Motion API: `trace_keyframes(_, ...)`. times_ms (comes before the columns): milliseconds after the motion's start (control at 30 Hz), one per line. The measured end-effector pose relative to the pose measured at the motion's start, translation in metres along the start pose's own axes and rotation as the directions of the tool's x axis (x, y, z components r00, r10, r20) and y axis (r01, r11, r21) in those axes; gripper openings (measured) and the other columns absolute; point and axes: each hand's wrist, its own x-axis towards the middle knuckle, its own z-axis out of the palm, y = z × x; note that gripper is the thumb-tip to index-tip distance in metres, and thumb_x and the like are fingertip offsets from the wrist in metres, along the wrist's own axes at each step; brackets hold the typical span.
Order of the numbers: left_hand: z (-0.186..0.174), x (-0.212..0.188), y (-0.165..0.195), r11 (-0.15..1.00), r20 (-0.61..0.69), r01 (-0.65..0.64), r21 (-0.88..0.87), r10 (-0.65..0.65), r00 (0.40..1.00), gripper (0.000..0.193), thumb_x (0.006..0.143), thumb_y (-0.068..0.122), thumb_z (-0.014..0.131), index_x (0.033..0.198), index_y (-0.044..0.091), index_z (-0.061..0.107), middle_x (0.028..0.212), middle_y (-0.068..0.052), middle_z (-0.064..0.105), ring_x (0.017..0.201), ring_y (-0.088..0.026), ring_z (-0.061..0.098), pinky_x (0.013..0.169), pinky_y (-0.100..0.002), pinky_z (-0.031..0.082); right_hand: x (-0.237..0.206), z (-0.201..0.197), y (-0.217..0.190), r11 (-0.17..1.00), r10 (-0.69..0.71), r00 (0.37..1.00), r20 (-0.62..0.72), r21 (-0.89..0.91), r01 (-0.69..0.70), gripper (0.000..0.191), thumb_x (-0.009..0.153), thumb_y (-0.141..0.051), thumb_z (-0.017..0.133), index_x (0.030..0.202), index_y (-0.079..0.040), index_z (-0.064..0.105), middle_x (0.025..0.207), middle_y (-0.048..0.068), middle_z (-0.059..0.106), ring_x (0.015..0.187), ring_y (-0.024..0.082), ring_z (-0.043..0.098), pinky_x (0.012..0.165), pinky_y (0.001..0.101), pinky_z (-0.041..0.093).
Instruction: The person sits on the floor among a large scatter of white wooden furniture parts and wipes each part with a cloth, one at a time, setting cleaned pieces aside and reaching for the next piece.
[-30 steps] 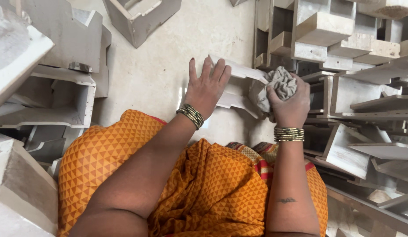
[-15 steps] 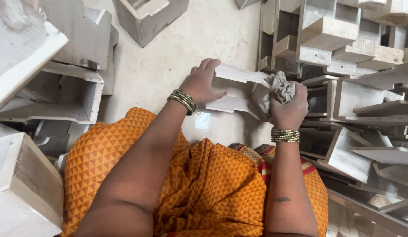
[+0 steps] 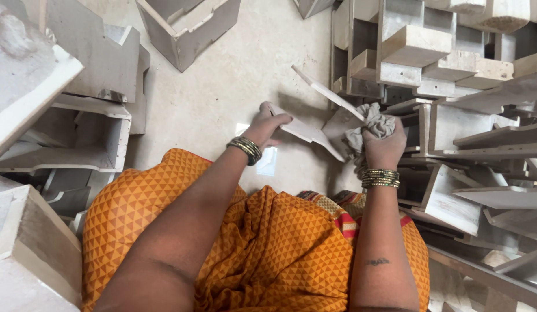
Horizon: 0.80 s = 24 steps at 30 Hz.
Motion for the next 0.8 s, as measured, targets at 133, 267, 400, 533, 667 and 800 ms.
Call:
trace_keyframes(133, -0.005, 0.006, 0.005, 0.816, -0.198, -0.409, -0.409, 0.358, 0.912, 0.087, 0.075, -0.008, 0.055, 0.153, 0.014, 0.024, 0.134, -0.017, 0.049, 0.117, -0.028, 0.051, 0.086, -0.036, 0.051, -0.013, 0.028, 0.004, 0.904, 0.276, 0.925, 0.261, 0.256, -0.342, 0.037, 0.073, -0.009, 0.078, 0.107, -0.003, 0.066, 0.095, 0.007, 0.074, 0.084, 0.019, 0.073, 0.075, 0.0342, 0.060)
trace_keyframes(267, -0.021, -0.015, 0.032, 0.744, -0.319, -0.627, -0.229, 0.552, 0.771, 0.090, 0.064, -0.019, 0.048, 0.147, 0.017, 0.043, 0.140, -0.012, 0.050, 0.121, -0.024, 0.051, 0.077, -0.028, 0.050, -0.031, 0.052, -0.008, 0.989, 0.110, 0.830, 0.547, 0.024, -0.147, 0.042, 0.077, -0.013, 0.084, 0.112, 0.000, 0.066, 0.096, 0.012, 0.075, 0.084, 0.019, 0.070, 0.076, 0.0332, 0.057)
trace_keyframes(400, -0.013, -0.041, 0.049, 0.738, -0.345, -0.642, 0.207, 0.670, 0.657, 0.087, 0.065, -0.022, 0.059, 0.142, 0.018, 0.052, 0.138, -0.011, 0.048, 0.132, -0.025, 0.051, 0.097, -0.025, 0.054, -0.020, 0.038, -0.036, 0.990, 0.129, 0.897, 0.422, -0.007, -0.140, 0.037, 0.079, -0.012, 0.082, 0.109, 0.001, 0.066, 0.095, 0.012, 0.076, 0.080, 0.018, 0.072, 0.074, 0.0338, 0.058)
trace_keyframes(533, 0.002, -0.043, 0.051, 0.827, -0.295, -0.556, 0.084, 0.553, 0.779, 0.082, 0.066, -0.017, 0.055, 0.139, 0.021, 0.050, 0.140, -0.010, 0.048, 0.132, -0.028, 0.051, 0.094, -0.038, 0.050, -0.018, 0.006, -0.074, 0.767, 0.220, 0.959, 0.180, 0.575, -0.284, 0.034, 0.093, -0.019, 0.078, 0.116, 0.001, 0.063, 0.098, 0.006, 0.072, 0.082, 0.015, 0.068, 0.075, 0.0327, 0.058)
trace_keyframes(667, 0.015, -0.037, 0.040, 0.701, -0.243, -0.619, 0.354, 0.708, 0.663, 0.063, 0.082, 0.002, 0.064, 0.141, 0.018, 0.049, 0.142, -0.014, 0.051, 0.135, -0.033, 0.049, 0.114, -0.043, 0.039, -0.028, -0.012, -0.114, 0.604, -0.064, 0.993, -0.104, 0.788, 0.121, 0.041, 0.108, -0.031, 0.061, 0.138, -0.003, 0.055, 0.126, 0.011, 0.062, 0.115, 0.020, 0.063, 0.104, 0.0355, 0.054)
trace_keyframes(800, 0.022, -0.032, 0.034, 0.752, -0.259, -0.516, 0.410, 0.639, 0.724, 0.044, 0.105, 0.039, 0.048, 0.143, 0.017, 0.048, 0.143, -0.013, 0.050, 0.130, -0.032, 0.053, 0.116, -0.046, 0.036, -0.045, 0.008, -0.149, 0.822, -0.309, 0.928, -0.208, 0.432, 0.371, 0.051, 0.103, -0.029, 0.062, 0.144, -0.003, 0.048, 0.144, 0.013, 0.054, 0.136, 0.026, 0.054, 0.119, 0.0432, 0.044)
